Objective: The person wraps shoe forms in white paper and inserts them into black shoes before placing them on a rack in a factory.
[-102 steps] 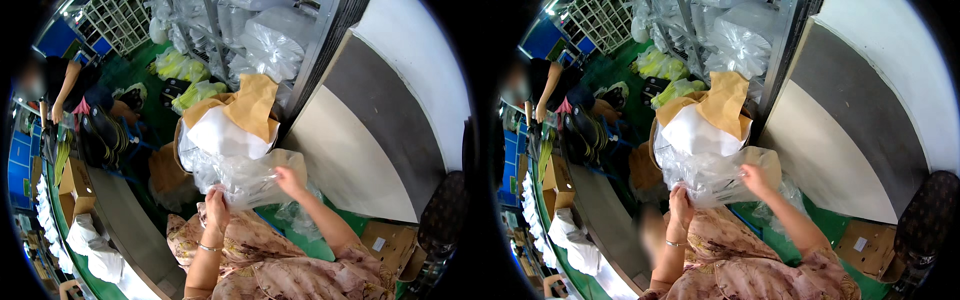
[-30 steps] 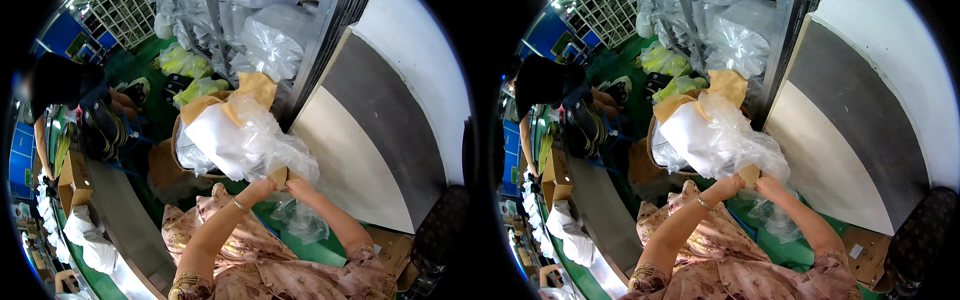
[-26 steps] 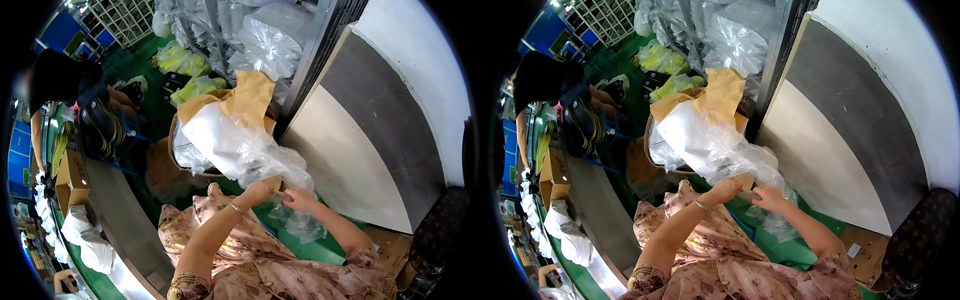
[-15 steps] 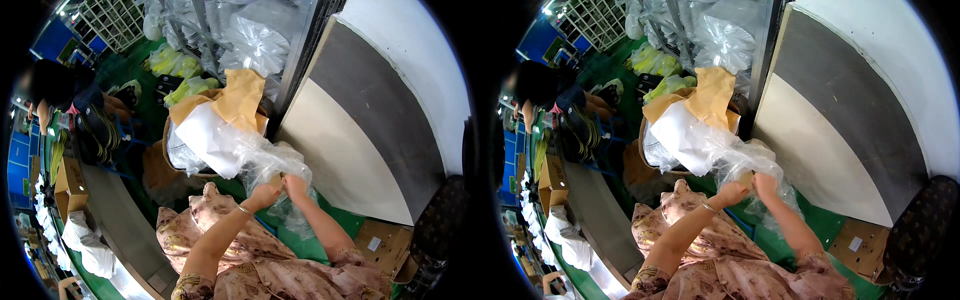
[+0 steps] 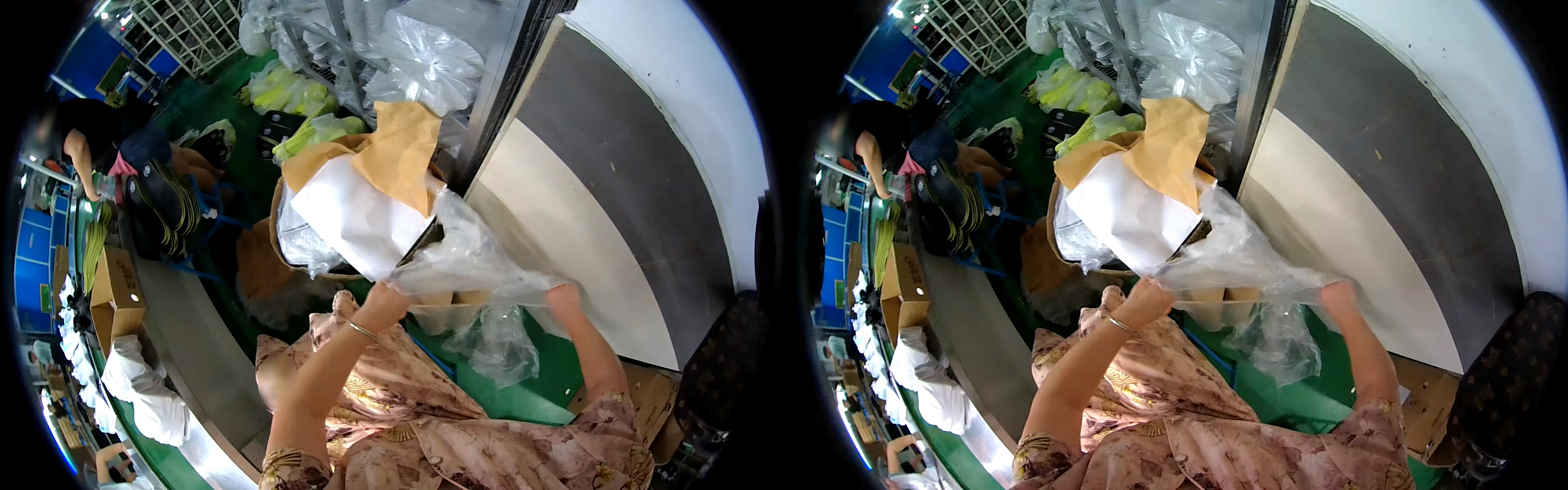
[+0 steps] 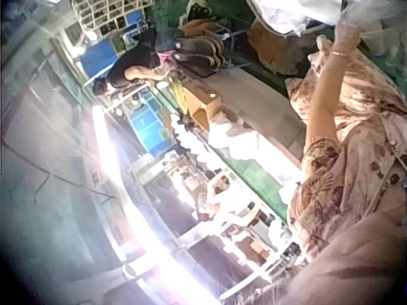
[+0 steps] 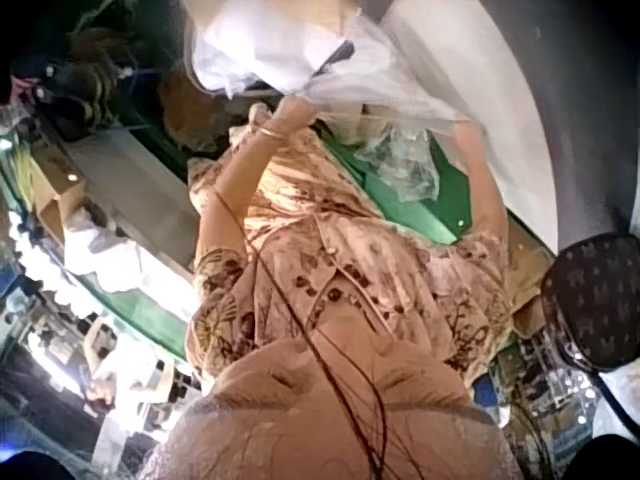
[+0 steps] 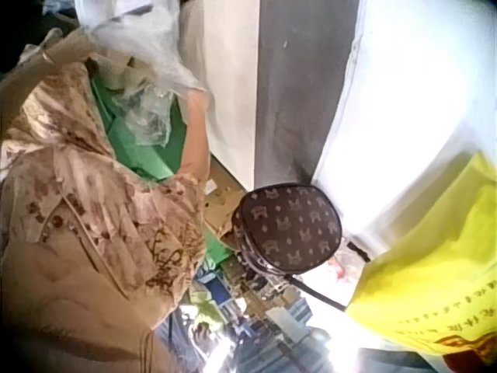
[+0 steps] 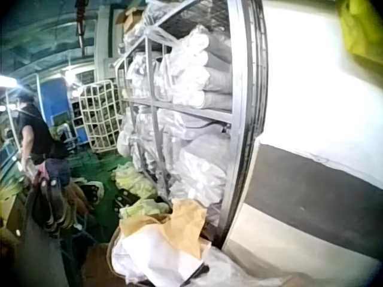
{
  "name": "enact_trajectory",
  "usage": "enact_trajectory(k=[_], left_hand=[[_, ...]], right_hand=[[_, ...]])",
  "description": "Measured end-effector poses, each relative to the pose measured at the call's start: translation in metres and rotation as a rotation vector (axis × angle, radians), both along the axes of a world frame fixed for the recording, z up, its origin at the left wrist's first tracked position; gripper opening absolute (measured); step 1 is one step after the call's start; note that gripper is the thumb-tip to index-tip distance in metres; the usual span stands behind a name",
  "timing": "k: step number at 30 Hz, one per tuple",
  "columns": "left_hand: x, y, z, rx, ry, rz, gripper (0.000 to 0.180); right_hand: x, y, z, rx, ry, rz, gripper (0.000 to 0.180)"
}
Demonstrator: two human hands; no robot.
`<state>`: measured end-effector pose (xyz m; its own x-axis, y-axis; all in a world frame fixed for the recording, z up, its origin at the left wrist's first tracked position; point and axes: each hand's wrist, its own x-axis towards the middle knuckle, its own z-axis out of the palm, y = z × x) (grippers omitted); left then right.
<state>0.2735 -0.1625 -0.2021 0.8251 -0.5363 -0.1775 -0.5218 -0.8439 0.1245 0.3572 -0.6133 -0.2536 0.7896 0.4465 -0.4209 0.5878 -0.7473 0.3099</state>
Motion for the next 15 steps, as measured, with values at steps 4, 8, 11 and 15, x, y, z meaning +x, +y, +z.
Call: enact_trajectory(k=[4,8,11,15], left_hand=[[-0.002,0.029,0.013,0.093,-0.053,-0.021,0.006],[0.001,0.041,0.012,0.149,-0.107,0.022,0.006],[0.006,0.013,0.003,0.100,-0.085,-0.015,0.006],[0.010,-0.020,-0.004,0.001,-0.211,-0.024,0.006]], right_hand=[[-0.015,-0.029,0.018,0.099,-0.168,0.036,0.009],[-0.043,-0.049,-0.013,0.021,-0.045,-0.154,0.010],[-0.060,-0.067,-0.038,0.165,0.043,-0.551,0.014],[-0.065,0.007,-0.013,0.347,0.283,-0.577,0.029]])
